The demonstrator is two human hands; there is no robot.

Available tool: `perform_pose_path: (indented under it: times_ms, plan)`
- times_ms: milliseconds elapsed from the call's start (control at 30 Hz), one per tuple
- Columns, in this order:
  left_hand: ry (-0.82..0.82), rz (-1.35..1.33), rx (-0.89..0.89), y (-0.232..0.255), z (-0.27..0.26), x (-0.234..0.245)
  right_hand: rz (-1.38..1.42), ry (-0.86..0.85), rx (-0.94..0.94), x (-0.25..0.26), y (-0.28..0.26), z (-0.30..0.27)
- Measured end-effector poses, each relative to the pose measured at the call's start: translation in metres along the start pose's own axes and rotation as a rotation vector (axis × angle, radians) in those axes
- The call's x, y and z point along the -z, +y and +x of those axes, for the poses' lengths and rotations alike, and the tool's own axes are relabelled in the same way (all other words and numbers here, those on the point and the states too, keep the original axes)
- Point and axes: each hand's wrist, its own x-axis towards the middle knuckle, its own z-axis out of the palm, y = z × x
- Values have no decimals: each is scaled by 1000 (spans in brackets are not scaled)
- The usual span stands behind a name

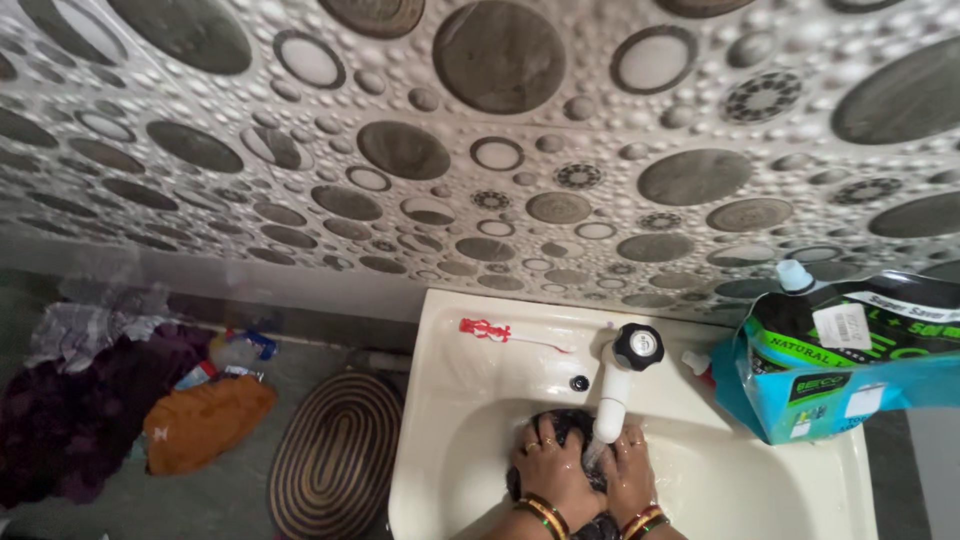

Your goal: The person washes a piece of patterned cloth in a sink by wetting it under a faucet, applying liquid soap from a pouch, and scrubbing it by hand.

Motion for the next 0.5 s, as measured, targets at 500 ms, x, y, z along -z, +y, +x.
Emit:
perform_pose_path:
  times_ms: [500]
  plan:
    - [360,-251,-397,-10,-39,16,1047,-89,-347,63,-67,7]
